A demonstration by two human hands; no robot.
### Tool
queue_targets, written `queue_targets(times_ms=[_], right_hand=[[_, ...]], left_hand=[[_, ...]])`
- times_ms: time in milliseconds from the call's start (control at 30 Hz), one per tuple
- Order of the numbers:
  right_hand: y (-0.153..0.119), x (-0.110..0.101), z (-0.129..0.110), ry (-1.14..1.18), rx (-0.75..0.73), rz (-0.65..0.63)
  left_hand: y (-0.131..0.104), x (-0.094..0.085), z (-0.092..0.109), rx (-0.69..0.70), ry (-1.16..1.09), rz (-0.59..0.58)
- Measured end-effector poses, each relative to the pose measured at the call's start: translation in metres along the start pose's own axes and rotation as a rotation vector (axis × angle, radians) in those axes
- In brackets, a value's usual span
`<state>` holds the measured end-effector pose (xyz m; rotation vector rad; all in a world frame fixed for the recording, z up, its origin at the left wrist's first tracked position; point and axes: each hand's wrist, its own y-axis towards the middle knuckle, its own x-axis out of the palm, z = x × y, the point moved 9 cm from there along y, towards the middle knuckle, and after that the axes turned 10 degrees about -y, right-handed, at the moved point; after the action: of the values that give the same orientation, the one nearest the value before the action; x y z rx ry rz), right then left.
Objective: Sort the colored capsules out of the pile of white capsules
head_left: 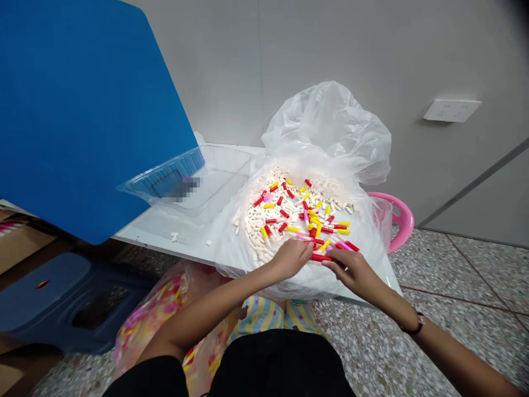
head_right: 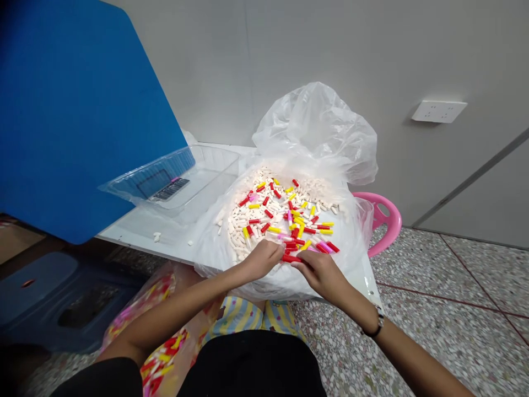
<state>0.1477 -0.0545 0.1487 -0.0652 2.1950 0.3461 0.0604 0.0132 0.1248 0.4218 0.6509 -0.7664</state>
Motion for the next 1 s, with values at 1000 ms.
queue_targets(times_ms=[1000], right_hand=[[0.070,0.017,0.207,-0.680,0.360,-0.253]], left_hand=[[0.086,-0.093,-0.157,-0.336,0.181,0.467]])
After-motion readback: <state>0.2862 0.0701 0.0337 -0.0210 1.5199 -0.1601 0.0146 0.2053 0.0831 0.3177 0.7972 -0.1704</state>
